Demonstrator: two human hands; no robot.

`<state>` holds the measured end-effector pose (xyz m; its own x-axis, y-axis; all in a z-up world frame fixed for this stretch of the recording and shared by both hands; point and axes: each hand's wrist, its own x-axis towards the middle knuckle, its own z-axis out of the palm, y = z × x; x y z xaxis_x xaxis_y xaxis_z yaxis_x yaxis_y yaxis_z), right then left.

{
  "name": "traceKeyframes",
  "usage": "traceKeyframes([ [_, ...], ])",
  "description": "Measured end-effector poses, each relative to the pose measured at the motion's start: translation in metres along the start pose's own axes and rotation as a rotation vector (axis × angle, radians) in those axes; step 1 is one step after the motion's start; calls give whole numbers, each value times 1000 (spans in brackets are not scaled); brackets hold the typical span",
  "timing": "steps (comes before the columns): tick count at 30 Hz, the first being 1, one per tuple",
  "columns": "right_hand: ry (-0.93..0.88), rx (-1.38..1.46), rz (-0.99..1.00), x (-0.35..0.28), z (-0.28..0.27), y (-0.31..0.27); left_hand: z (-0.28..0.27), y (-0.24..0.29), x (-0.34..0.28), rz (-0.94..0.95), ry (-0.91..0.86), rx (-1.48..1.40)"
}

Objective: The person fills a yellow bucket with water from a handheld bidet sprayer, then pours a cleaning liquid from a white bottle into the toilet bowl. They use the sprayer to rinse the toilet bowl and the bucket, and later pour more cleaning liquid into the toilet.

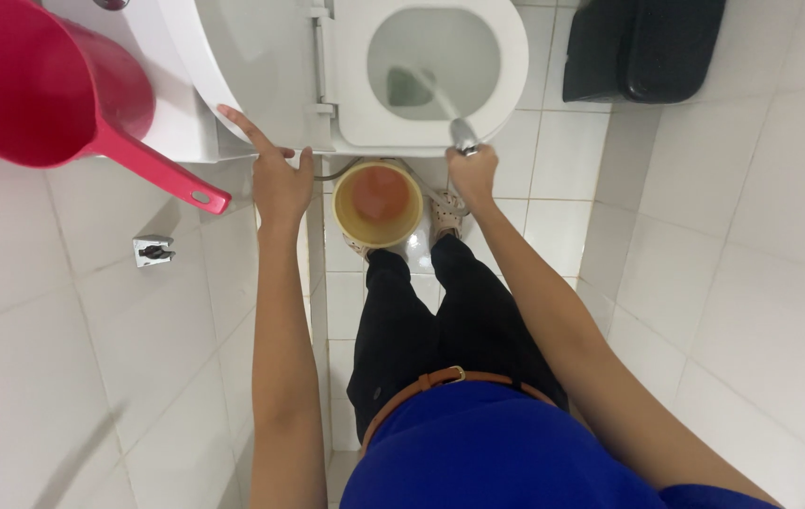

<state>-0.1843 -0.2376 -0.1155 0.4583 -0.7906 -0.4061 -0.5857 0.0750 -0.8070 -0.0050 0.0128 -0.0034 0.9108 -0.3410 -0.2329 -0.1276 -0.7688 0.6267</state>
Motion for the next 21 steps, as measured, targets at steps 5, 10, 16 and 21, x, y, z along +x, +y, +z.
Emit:
traceKeyframes([
  [5, 92, -93, -54, 6, -9, -12, -2, 0, -1, -9, -10, 21],
  [10, 174, -37, -2, 46, -30, 42, -2, 3, -2, -24, -6, 21],
  [16, -19, -73, 198, 34, -66, 0, -5, 5, -6, 15, 4, -12],
  [21, -70, -281, 116, 53, -41, 45, -4, 13, -14, 37, 94, -115],
])
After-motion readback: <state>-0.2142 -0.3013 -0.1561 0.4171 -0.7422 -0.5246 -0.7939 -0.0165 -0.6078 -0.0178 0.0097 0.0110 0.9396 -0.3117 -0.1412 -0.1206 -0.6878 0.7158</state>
